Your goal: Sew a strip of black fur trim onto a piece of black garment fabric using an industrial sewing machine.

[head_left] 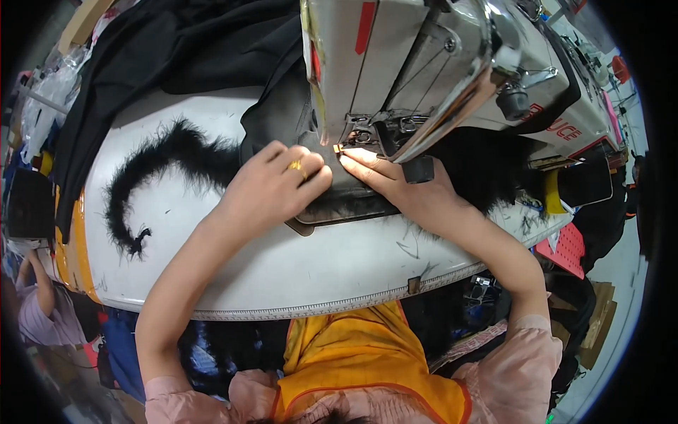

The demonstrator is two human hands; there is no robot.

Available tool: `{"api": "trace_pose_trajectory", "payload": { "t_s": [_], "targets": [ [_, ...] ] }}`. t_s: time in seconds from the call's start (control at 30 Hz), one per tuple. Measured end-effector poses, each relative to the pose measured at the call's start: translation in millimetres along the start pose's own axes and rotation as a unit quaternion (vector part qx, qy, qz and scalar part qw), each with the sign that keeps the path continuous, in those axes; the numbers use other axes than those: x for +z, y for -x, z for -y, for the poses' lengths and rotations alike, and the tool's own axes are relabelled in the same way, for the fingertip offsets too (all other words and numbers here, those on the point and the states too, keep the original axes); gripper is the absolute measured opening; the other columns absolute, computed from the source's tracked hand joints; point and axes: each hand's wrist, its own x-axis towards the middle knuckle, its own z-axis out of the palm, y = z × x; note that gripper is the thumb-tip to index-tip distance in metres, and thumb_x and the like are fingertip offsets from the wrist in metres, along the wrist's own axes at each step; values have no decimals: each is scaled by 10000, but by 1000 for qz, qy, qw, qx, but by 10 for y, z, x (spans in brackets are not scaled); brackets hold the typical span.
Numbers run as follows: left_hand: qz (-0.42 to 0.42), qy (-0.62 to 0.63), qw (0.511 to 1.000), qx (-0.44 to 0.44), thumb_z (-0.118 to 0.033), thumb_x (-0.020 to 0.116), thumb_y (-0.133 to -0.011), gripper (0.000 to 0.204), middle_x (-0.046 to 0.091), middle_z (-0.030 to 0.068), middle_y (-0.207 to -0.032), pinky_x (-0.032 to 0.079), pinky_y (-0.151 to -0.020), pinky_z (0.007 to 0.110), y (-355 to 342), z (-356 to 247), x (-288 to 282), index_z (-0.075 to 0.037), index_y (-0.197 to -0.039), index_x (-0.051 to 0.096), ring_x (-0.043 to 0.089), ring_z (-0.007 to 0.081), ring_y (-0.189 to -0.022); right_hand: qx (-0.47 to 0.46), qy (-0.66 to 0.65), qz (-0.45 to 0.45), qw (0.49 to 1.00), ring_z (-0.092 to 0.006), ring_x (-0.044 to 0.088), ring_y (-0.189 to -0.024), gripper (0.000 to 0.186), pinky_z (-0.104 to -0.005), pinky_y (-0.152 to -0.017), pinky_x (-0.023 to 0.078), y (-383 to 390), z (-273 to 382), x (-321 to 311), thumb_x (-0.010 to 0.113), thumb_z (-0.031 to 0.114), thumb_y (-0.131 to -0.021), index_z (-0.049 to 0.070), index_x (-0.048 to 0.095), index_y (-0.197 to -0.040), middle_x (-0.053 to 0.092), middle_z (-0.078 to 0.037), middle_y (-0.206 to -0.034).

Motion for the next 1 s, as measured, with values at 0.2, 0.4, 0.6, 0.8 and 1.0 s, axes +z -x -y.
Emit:
{"api": "trace_pose_trajectory", "payload": {
  "t_s": [0.2,0.4,0.6,0.8,1.0],
  "targets": [
    [-2,91,996,-19,-75,571,-738,350,611,26,-1161,464,-811,270,324,-3,-85,-53,-1079,646,579,151,-1102,10,72,-34,997,-124,603,-1052,542,-252,-761,524,-19,53,89,503,65,-813,163,477,-1345,556,24,-1292],
    [-23,94,995,-19,-75,567,-762,338,632,22,-1129,460,-816,281,80,117,17,-68,-1090,645,596,152,-1008,99,-40,-7,994,-215,652,-827,276,-328,-648,538,42,-200,56,595,89,-790,139,663,-1053,597,-55,-1149],
    [-85,78,993,-26,-88,580,-745,325,660,-14,-1049,443,-765,251,-12,233,208,-118,-1053,681,584,123,-869,69,48,-163,983,-178,543,-899,107,-218,-495,500,67,-238,183,639,190,-780,159,642,-883,563,77,-893],
    [-82,79,993,-6,-101,592,-737,320,664,-23,-1033,434,-732,236,-35,271,182,-148,-1038,689,576,102,-794,50,61,-153,985,-195,542,-911,34,-236,-514,507,78,-250,90,632,161,-773,145,630,-803,549,53,-838],
    [-61,89,994,-22,-102,570,-762,304,666,-6,-1052,432,-787,248,-45,278,160,-149,-1043,677,609,104,-907,95,44,-138,985,-196,557,-812,95,-264,-511,496,70,-199,180,658,142,-744,94,586,-703,516,7,-827]
  ]
}}
